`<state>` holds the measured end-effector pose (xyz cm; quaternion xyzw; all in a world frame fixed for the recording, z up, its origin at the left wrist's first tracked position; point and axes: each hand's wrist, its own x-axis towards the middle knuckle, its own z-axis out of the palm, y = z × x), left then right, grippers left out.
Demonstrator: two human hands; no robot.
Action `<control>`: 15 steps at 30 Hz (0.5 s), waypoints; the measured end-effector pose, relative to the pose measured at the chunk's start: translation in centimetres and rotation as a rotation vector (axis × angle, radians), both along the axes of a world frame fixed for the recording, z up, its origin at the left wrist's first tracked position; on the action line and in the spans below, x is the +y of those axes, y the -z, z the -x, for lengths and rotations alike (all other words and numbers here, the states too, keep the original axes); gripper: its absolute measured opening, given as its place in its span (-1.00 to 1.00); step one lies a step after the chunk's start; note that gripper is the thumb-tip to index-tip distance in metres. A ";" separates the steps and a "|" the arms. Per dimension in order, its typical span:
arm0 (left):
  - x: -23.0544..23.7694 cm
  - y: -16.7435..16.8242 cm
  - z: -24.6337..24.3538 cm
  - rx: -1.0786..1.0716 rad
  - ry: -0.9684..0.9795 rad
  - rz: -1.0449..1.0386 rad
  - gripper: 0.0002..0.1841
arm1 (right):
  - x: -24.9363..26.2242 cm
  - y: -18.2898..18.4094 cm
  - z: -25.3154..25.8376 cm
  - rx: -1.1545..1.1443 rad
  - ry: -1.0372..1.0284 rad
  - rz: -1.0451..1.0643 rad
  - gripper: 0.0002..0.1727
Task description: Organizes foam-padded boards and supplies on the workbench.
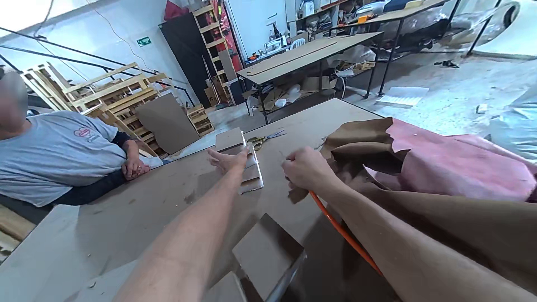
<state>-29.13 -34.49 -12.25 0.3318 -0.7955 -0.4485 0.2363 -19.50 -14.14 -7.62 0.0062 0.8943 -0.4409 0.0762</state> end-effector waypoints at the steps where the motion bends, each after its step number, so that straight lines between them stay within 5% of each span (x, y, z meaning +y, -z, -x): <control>1: 0.8 0.9 0.7 0.036 -0.039 -0.036 0.66 | 0.2 1.0 1.2 -0.044 -0.019 0.034 -0.73; 8: 2.4 4.0 3.1 0.004 -0.119 0.076 0.65 | 0.0 6.5 3.3 -0.211 -0.166 0.103 -0.70; 15: -0.9 2.3 2.9 0.102 -0.047 0.056 0.47 | -2.0 4.4 4.8 -0.196 -0.181 0.277 -0.74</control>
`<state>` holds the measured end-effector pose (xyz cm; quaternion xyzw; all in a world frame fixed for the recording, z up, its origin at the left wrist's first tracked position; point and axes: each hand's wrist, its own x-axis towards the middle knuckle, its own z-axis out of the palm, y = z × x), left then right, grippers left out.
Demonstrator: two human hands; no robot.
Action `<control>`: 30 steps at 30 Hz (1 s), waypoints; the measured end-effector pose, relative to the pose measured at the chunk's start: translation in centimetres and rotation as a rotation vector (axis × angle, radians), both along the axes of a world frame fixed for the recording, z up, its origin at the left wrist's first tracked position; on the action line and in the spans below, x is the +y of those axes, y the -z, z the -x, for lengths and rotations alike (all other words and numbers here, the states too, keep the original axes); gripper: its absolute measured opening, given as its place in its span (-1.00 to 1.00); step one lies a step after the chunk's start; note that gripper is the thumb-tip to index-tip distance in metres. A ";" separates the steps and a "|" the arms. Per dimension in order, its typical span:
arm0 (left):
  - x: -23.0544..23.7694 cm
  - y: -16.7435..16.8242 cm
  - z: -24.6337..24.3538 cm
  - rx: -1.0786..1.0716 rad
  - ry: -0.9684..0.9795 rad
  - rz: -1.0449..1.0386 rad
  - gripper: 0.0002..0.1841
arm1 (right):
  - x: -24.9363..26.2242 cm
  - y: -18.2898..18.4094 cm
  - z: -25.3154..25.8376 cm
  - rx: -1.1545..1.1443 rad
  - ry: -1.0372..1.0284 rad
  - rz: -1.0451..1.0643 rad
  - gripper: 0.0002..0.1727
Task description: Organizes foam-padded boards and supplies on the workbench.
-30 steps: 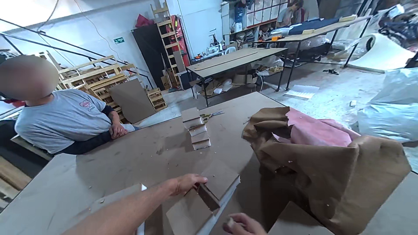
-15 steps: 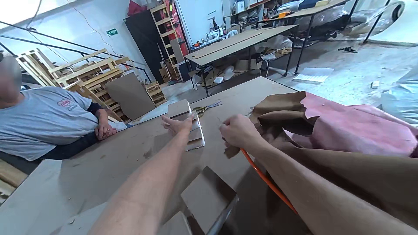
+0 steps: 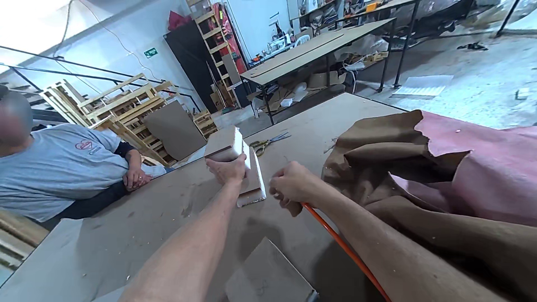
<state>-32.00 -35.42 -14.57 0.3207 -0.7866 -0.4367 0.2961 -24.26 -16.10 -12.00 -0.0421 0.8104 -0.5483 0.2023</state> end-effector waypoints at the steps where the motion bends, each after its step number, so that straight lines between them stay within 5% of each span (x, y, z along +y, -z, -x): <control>1: -0.7 -0.2 0.0 0.036 0.008 -0.014 0.46 | -0.5 -0.4 0.3 0.016 -0.020 -0.025 -0.73; 4: -2.5 -0.8 -0.3 0.074 0.020 -0.053 0.46 | -1.1 -0.1 1.4 0.147 0.113 -0.151 -0.72; 7: -2.5 -1.5 -1.6 0.080 0.045 -0.047 0.42 | -0.7 1.0 2.0 0.066 -0.126 -0.244 -0.71; 10: -1.3 -0.2 -2.9 0.060 0.097 0.023 0.43 | 0.8 1.9 1.6 0.138 0.016 -0.390 -0.69; 15: 1.3 2.4 -4.6 -0.182 0.128 0.181 0.60 | 2.4 3.8 0.3 0.032 -0.015 -0.508 -0.70; 17: 2.1 2.8 -5.0 -0.272 0.124 0.193 0.69 | 2.6 4.5 -0.1 0.032 0.016 -0.457 -0.71; 21: 2.0 3.8 -4.6 -0.300 0.118 0.269 0.72 | 0.3 7.0 1.6 -0.182 -0.317 -0.282 -0.60; 26: 2.2 3.5 -3.8 -0.304 0.119 0.250 0.69 | 1.9 4.7 -1.7 0.009 -0.005 -0.542 -0.73; 30: 1.5 3.2 -3.7 -0.330 0.135 0.282 0.64 | 2.8 6.7 0.1 -0.114 -0.240 -0.350 -0.63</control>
